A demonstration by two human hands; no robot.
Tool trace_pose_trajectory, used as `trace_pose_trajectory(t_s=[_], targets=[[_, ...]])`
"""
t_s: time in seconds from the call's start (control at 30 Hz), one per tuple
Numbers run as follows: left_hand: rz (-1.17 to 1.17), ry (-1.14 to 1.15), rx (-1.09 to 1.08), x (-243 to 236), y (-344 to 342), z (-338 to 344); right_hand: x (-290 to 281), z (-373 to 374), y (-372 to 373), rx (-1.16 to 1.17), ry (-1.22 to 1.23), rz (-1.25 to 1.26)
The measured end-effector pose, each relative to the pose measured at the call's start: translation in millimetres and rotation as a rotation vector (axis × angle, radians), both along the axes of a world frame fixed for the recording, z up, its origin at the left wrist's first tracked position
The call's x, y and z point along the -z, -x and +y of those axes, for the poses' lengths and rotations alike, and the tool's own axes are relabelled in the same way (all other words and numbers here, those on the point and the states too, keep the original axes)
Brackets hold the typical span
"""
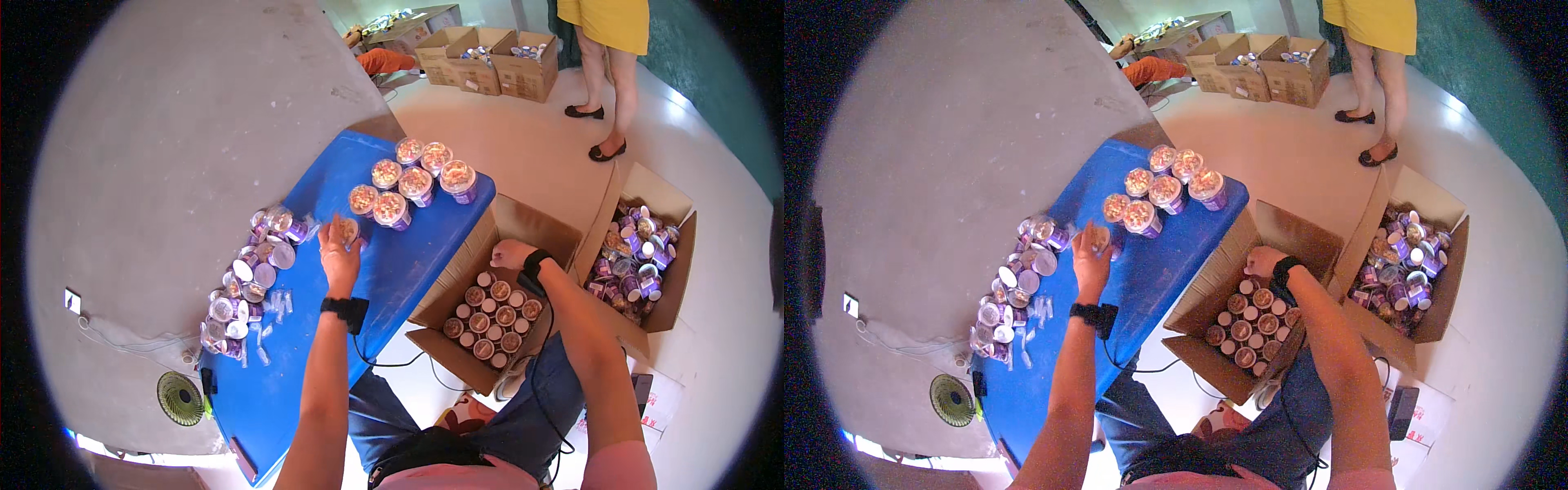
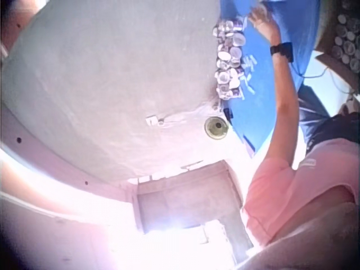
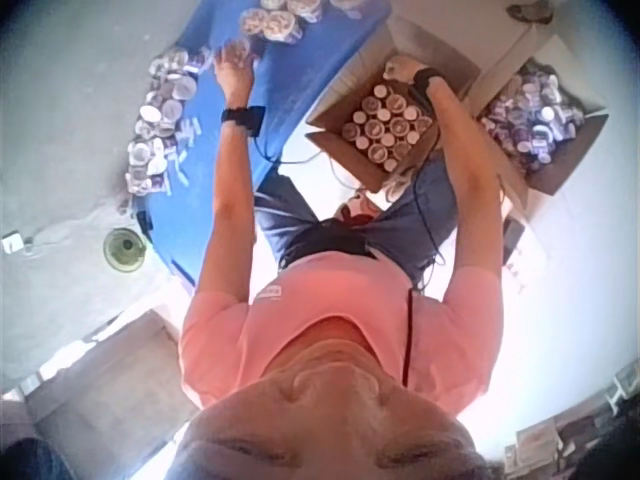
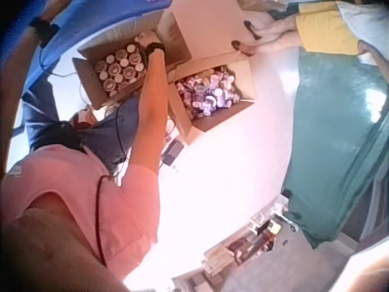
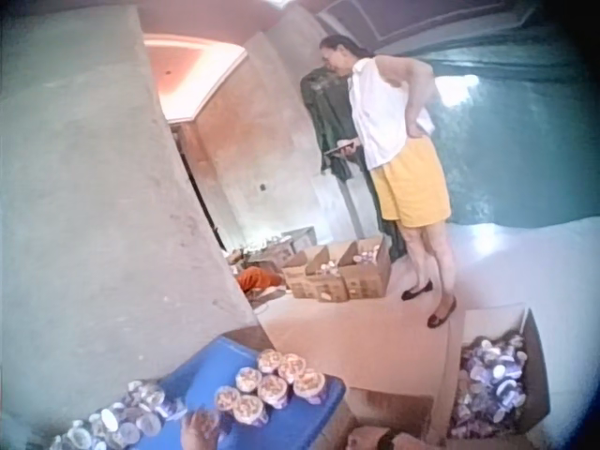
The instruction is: Packing pudding or yogurt containers into a cardboard box.
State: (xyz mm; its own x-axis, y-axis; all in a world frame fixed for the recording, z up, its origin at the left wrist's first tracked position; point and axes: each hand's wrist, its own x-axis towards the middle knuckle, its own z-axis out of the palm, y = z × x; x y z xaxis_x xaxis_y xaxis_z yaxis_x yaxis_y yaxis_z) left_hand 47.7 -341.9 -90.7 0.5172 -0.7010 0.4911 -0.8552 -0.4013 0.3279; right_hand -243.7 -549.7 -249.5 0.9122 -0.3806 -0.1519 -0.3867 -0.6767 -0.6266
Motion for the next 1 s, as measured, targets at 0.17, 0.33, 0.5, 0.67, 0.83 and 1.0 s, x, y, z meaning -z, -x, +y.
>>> trace_pose_trajectory(t_s=[0.17,0.33,0.5,0.67,0.83,1.0], targets=[[-0.055,0.047,0.168,-21,61,36,-3,-4,2,0.053,-0.042,0.068],[0.661,-0.011,0.383,-23,148,65,-2,-5,2,0.074,-0.039,0.001],[1.406,-0.093,0.523,42,189,65,-13,1,-1,0.1,-0.043,0.019],[1.907,-0.253,0.17,116,176,68,-23,6,-8,0.051,-0.119,-0.055],[2.203,-0.139,0.029,154,152,52,-31,15,-13,0.032,-0.583,-0.023],[2.206,-0.061,0.131,168,142,40,-57,46,-25,-0.067,-0.743,-0.02]])
